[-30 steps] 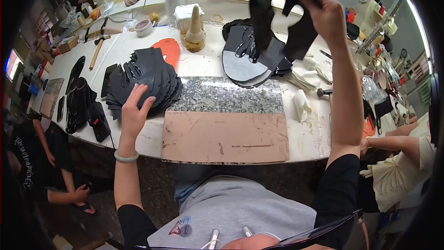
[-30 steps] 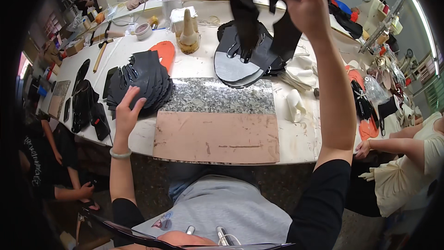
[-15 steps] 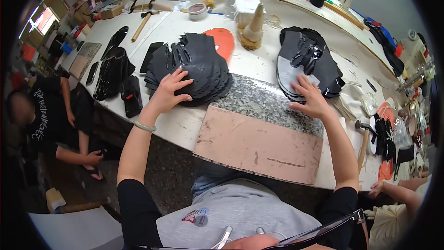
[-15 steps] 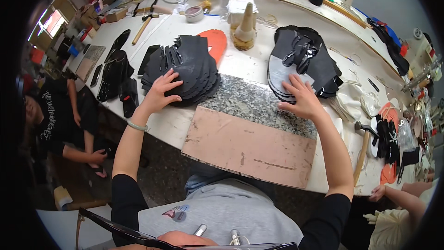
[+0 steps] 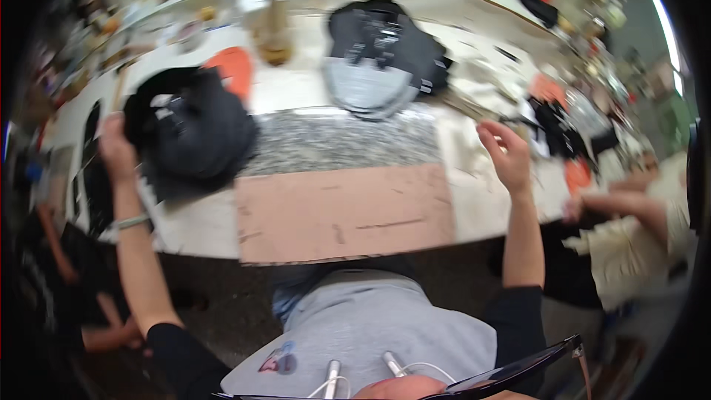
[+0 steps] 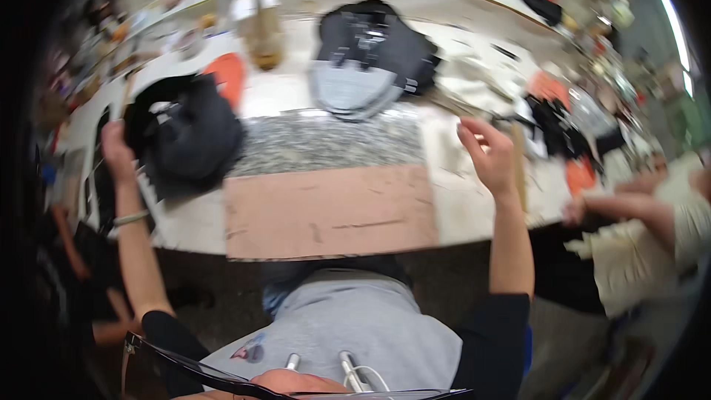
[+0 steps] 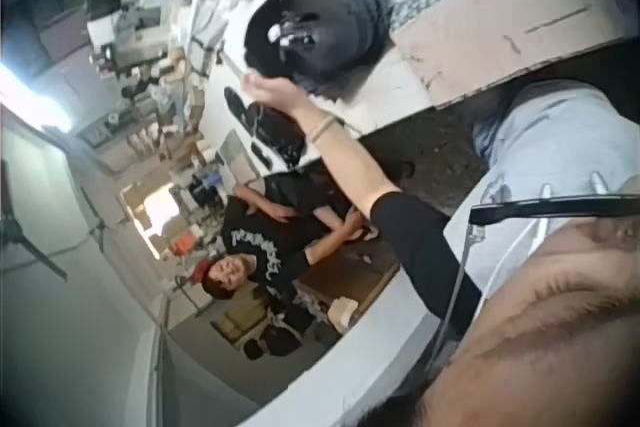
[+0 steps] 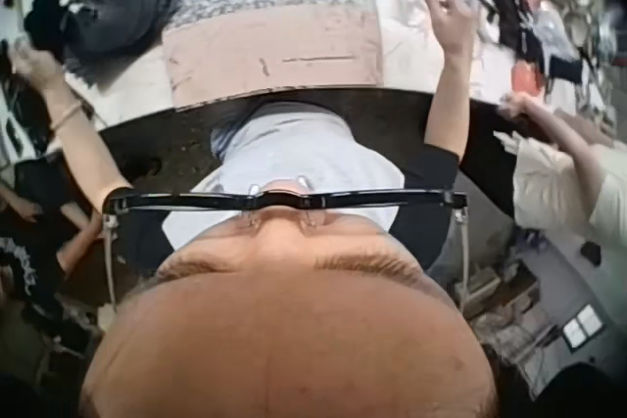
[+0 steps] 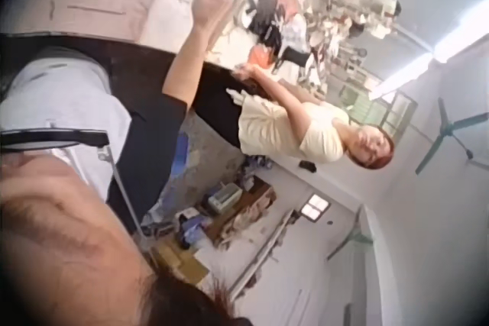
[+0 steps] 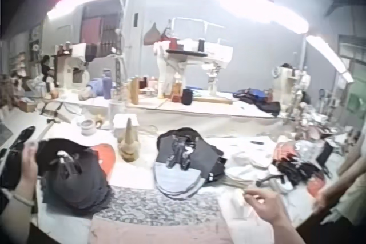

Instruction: The person peels the backing from adhesive lining pieces, sticks them onto shoe upper cutouts by hand, presses them flat, and stacks the assembled pieces.

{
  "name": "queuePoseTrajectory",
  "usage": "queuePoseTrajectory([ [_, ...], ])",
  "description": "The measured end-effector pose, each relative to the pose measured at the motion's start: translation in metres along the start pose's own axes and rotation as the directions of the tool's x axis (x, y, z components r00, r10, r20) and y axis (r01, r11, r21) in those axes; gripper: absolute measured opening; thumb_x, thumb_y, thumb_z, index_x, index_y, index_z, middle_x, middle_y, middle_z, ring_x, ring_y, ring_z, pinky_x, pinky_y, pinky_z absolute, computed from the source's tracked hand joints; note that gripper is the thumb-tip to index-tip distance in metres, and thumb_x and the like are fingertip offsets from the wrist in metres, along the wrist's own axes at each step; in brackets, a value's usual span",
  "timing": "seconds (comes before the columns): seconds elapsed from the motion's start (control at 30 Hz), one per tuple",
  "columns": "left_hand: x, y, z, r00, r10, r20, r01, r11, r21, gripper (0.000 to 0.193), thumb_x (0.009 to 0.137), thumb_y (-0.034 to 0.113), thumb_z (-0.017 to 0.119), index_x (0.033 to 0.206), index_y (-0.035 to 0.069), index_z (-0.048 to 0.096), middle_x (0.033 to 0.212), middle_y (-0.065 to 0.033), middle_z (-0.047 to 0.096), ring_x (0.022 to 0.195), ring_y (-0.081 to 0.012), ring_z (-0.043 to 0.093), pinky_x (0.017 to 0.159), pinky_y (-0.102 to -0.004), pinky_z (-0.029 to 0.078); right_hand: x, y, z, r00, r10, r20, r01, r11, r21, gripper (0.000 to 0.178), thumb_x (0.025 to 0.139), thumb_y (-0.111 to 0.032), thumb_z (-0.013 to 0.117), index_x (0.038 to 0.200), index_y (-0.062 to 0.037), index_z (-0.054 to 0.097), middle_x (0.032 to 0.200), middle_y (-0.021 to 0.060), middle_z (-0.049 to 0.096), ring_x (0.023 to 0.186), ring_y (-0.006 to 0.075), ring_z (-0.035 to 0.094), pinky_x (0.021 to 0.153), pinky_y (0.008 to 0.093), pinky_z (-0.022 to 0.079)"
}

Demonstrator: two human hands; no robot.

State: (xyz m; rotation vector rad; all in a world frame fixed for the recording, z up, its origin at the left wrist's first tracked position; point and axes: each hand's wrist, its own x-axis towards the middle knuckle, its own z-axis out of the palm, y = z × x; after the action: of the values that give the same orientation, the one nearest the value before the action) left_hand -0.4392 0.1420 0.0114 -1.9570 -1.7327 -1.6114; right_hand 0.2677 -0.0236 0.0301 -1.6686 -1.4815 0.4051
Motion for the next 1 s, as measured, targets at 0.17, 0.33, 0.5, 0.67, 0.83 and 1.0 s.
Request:
queuePoseTrajectory([
  [0.17, 0.048, 0.126, 0.029, 0.957, 0.247, -0.150, -0.246, 0.969, 0.024, 0.028, 0.104, 0.018, 0.049, 0.121, -0.004, 0.056, 0.119, -0.0154, 0.063, 0.111, -0.0225, 0.062, 0.097, -0.0298, 0.047, -0.025, 0.041, -0.041, 0.996, 0.001, -0.085, -0.021, 0.972, -0.235, 0.023, 0.084, -0.015, 0.074, 0.101, 0.0000, 0.071, 0.090, 0.0119, 0.071, 0.079, 0.0185, 0.067, 0.070, 0.0299, 0.052],
  [0.33, -0.058, 0.250, 0.087, 0.768, 0.616, 0.176, -0.572, 0.783, -0.245, 0.023, 0.101, 0.007, 0.052, 0.121, -0.004, 0.057, 0.121, -0.0177, 0.064, 0.108, -0.0243, 0.065, 0.093, -0.0349, 0.051, -0.040, 0.053, -0.022, 0.999, 0.045, -0.017, -0.048, 0.947, -0.317, 0.021, 0.082, -0.017, 0.075, 0.095, -0.0010, 0.071, 0.092, 0.0111, 0.068, 0.088, 0.0256, 0.065, 0.076, 0.0358, 0.050],
  [0.5, -0.192, 0.299, 0.094, 0.435, 0.708, 0.557, -0.474, 0.706, -0.526, 0.010, 0.085, 0.006, 0.065, 0.094, 0.003, 0.062, 0.110, -0.0167, 0.068, 0.102, -0.0310, 0.068, 0.084, -0.0406, 0.055, -0.036, 0.054, 0.019, 0.991, -0.091, -0.095, 0.044, 0.910, -0.412, 0.020, 0.082, -0.022, 0.075, 0.089, -0.0039, 0.071, 0.096, 0.0107, 0.067, 0.092, 0.0294, 0.059, 0.081, 0.0396, 0.048],
  [0.67, -0.196, 0.340, 0.089, 0.492, 0.594, 0.637, -0.285, 0.801, -0.527, 0.030, 0.082, 0.013, 0.073, 0.109, 0.003, 0.067, 0.112, -0.0156, 0.067, 0.106, -0.0321, 0.065, 0.088, -0.0406, 0.053, -0.033, 0.049, 0.026, 0.987, -0.105, -0.122, 0.059, 0.940, -0.337, 0.019, 0.082, -0.019, 0.076, 0.087, -0.0016, 0.072, 0.085, 0.0107, 0.067, 0.077, 0.0250, 0.063, 0.068, 0.0349, 0.050],
  [0.83, -0.203, 0.381, 0.115, 0.811, 0.251, 0.528, 0.166, 0.767, -0.619, 0.032, 0.087, 0.001, 0.068, 0.119, -0.003, 0.065, 0.117, -0.0187, 0.066, 0.104, -0.0288, 0.065, 0.086, -0.0332, 0.051, -0.071, -0.057, 0.049, 0.994, -0.105, 0.022, 0.085, 0.897, 0.434, 0.012, 0.084, -0.002, 0.075, 0.094, 0.0024, 0.070, 0.083, 0.0064, 0.068, 0.069, 0.0093, 0.063, 0.057, 0.0215, 0.048],
  [1.0, -0.225, 0.381, 0.121, 0.804, 0.050, 0.592, 0.456, 0.587, -0.669, 0.029, 0.091, 0.003, 0.067, 0.119, -0.002, 0.066, 0.117, -0.0172, 0.067, 0.104, -0.0214, 0.064, 0.085, -0.0293, 0.052, -0.108, -0.075, 0.075, 0.921, 0.012, 0.389, -0.342, 0.503, 0.794, 0.018, 0.092, -0.006, 0.068, 0.107, 0.0047, 0.067, 0.092, 0.0071, 0.070, 0.077, 0.0102, 0.066, 0.065, 0.0227, 0.055],
])
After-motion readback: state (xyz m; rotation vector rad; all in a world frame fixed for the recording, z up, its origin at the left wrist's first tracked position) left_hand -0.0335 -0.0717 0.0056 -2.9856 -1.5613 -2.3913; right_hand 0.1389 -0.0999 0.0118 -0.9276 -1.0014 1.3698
